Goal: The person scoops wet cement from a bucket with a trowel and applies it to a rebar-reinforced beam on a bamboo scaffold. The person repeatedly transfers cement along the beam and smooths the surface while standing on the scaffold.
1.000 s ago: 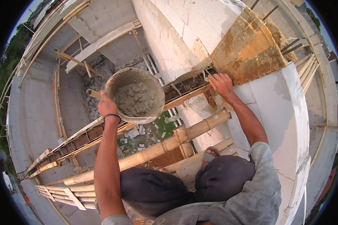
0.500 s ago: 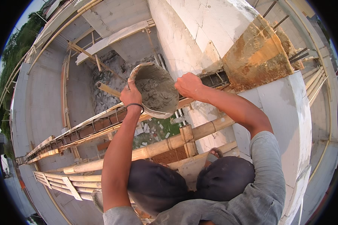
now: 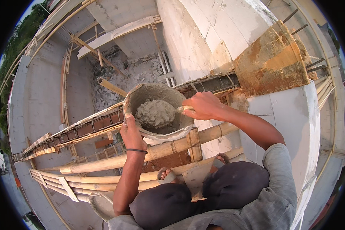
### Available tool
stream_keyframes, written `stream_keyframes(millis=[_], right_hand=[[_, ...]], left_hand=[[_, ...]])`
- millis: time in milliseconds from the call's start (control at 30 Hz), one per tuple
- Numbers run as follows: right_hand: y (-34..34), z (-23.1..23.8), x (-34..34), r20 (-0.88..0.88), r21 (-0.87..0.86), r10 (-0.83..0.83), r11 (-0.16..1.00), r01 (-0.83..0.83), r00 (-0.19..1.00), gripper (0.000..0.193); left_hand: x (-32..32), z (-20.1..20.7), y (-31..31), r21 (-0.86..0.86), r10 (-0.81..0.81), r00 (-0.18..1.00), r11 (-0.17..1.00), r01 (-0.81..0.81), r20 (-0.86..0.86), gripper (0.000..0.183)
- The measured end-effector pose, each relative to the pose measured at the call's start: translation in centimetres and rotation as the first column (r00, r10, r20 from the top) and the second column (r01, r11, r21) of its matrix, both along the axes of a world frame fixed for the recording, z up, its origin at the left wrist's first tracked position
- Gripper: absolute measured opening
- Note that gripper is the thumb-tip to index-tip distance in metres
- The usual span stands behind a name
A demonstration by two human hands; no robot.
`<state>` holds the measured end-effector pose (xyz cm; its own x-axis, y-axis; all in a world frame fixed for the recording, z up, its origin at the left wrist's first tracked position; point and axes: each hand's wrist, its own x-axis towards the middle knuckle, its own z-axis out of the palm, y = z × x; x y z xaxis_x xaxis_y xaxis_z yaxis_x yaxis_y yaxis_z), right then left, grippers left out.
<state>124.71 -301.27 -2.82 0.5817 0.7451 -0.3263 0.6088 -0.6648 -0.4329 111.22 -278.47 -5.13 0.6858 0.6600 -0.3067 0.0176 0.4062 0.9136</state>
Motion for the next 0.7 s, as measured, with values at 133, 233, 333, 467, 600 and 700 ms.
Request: stream_keyframes(millis=[133,233,333,467,600,700], right_hand=[[-0.8,0.5,0.7,0.006,-0.019,-0.001,1.0,0.001,1.0,0.031],[-2.5,-0.5,1.5,0.074,-0.042,-0.082,0.995,0.085,0.994,0.03],[-4.8,-2.4,2.5,0.178,0.04,-0.124,0.992,0.118,0.976,0.027],[-6.6,-6.8,2.3,0.42,0.181,-0.218,0.971,0.154,0.881,0.027],[-5.6,-11.5,1.2,0.644,0.245,-0.239,0.964,0.101,0.727,0.031],[-5.6,-11.5,0.9,0.7,0.293,-0.268,0.953,0.076,0.662,0.032]], left_hand=[[-3.4,1.1,-0.2,-0.165,0.013,0.985,0.985,-0.042,-0.174,0.032],[-6.1,1.4,-0.5,-0.236,0.048,0.978,0.967,-0.097,-0.205,0.032],[-8.0,1.2,-0.6,-0.255,0.036,0.978,0.963,-0.09,-0.206,0.036],[-9.2,0.7,-0.8,-0.249,0.019,0.975,0.965,-0.076,-0.223,0.038],[-10.1,-0.4,-0.9,-0.217,-0.008,0.96,0.975,-0.054,-0.278,0.035],[-10.6,-1.7,-1.0,-0.196,0.01,0.959,0.978,-0.068,-0.285,0.034]])
